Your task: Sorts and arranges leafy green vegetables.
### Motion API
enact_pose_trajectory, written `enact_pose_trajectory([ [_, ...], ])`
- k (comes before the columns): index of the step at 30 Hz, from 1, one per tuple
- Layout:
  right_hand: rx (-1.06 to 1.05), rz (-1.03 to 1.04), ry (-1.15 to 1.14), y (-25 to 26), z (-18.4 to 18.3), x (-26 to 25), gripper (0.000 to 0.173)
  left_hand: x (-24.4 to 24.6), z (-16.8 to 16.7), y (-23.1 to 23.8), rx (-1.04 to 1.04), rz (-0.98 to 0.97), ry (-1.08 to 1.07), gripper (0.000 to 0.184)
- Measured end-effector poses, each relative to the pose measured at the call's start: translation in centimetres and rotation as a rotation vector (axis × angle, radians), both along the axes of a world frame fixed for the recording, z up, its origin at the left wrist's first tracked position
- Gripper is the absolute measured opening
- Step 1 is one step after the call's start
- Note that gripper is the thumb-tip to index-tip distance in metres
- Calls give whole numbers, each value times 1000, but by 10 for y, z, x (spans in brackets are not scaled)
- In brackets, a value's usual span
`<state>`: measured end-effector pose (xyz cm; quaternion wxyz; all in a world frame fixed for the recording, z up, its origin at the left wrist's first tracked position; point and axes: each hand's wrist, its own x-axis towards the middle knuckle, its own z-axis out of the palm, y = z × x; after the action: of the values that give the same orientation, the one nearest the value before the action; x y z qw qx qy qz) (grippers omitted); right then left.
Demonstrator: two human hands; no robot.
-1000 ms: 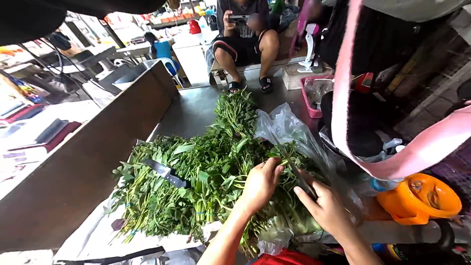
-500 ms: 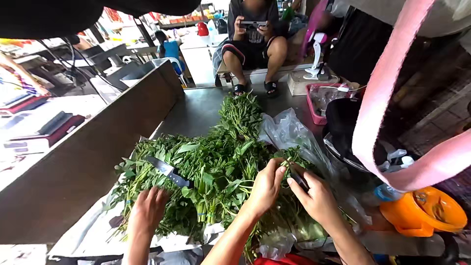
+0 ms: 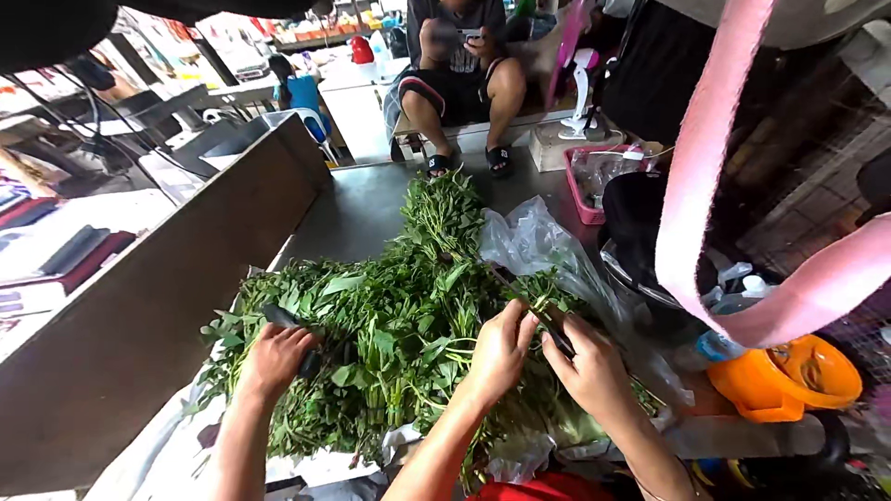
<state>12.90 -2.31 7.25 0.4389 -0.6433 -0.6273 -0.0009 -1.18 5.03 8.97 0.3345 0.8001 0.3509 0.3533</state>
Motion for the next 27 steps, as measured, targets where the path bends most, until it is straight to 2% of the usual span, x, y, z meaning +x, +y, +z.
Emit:
enact_pose_trajectory([
  [9, -55, -37, 55, 9, -16, 10, 47, 10, 1, 12, -90, -65, 122, 35],
  [14, -22, -64, 72, 20, -28, 16, 40, 15, 2, 16, -122, -122, 169, 34],
  [27, -8, -33, 149, 38, -49, 20, 37, 19, -14, 36, -515, -266, -69, 27],
])
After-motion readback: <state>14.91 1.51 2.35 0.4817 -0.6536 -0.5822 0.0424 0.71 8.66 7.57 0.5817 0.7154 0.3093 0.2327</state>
